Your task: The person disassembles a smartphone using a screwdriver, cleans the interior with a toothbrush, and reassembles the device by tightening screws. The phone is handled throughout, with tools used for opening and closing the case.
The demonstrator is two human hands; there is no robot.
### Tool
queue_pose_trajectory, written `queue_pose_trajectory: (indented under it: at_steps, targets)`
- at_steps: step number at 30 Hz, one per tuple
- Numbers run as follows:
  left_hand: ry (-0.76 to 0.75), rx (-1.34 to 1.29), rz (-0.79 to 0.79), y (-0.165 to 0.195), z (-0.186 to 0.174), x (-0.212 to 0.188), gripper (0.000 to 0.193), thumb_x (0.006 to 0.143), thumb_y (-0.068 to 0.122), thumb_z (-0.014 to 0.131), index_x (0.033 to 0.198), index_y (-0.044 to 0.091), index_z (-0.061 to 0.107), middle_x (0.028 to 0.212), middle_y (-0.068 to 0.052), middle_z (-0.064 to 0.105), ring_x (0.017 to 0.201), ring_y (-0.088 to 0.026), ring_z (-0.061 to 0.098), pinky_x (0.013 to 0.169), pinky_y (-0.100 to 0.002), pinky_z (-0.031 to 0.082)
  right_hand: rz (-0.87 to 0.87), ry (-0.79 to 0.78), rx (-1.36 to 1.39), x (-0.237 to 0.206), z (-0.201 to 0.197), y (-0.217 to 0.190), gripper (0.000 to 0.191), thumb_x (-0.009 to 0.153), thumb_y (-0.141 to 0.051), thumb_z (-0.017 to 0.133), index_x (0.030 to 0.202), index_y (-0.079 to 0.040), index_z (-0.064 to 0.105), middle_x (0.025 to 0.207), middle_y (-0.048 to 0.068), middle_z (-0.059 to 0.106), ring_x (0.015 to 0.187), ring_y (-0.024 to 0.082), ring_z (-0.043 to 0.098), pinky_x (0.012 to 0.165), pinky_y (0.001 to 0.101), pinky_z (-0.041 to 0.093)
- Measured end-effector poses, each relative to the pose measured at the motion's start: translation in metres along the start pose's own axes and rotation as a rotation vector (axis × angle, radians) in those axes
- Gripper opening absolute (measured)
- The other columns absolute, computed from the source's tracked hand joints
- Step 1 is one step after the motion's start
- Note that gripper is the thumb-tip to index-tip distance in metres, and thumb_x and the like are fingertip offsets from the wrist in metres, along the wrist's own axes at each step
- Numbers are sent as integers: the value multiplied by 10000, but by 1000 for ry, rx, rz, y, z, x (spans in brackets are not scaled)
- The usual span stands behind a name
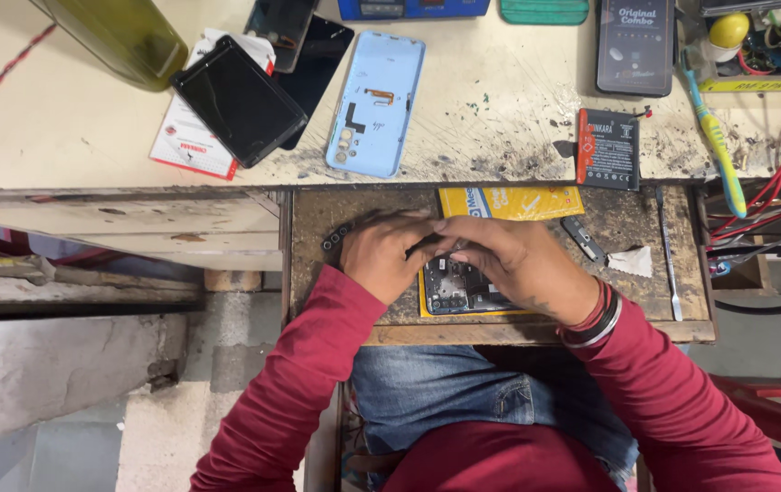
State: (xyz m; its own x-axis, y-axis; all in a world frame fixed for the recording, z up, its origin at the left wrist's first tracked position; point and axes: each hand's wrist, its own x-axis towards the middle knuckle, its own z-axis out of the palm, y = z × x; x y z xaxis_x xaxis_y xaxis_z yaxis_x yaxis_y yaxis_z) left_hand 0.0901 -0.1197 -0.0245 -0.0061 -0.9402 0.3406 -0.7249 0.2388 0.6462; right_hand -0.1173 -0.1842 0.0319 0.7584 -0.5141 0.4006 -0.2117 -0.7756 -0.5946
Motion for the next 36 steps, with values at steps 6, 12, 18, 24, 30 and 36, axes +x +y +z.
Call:
queue_pose_trajectory:
  at_steps: [6, 12, 18, 24, 30, 36]
  targets:
    - [27, -1, 22, 1, 0, 0, 259, 846, 300, 807, 1074, 179, 789, 1096, -80, 775, 1019, -257, 749, 840, -385, 590, -16, 55, 13, 2, 1, 0, 438, 860, -93, 815, 1237, -66, 593, 1074, 120, 750, 915, 282, 761, 756, 330, 592]
    - [25, -15, 24, 3, -2, 1, 276, 855, 306, 805, 1091, 166, 780, 1113, -79, 771, 1020, -253, 747, 831, -379, 592, -18, 45, 4, 1, -3, -4, 434, 854, -41, 805, 1240, -66, 609, 980, 97, 761, 895, 259, 768, 763, 332, 594]
    - [1, 7, 37, 3, -4, 1, 300, 837, 333, 807, 1080, 158, 793, 1088, -67, 781, 970, -273, 731, 837, -388, 583, 94, 470, 235, 5, -14, 6, 495, 1051, 24, 723, 1381, -36, 359, 1096, 175, 729, 1052, 221, 762, 876, 284, 633]
    - [15, 5, 82, -1, -3, 0, 265, 864, 307, 791, 1080, 154, 789, 1126, -61, 774, 1012, -258, 733, 856, -376, 582, 99, 640, 211, 39, -19, 41, 470, 1170, 29, 768, 1330, -24, 329, 1119, 181, 774, 1007, 146, 747, 874, 223, 582]
    - [22, 6, 80, -2, -2, -2, 203, 900, 254, 771, 1075, 153, 787, 1114, -58, 775, 1003, -251, 738, 863, -375, 587, 119, 578, -23, 49, -14, 48, 437, 1148, 1, 761, 1258, -13, 338, 1075, 151, 785, 943, 115, 762, 785, 197, 574]
    - [39, -10, 71, -1, -2, -1, 214, 913, 261, 761, 1094, 148, 780, 1120, -72, 770, 1007, -257, 748, 846, -376, 600, 62, 620, 52, 46, -12, 53, 416, 1192, 29, 733, 1268, -29, 329, 1135, 179, 782, 1058, 163, 788, 832, 225, 627]
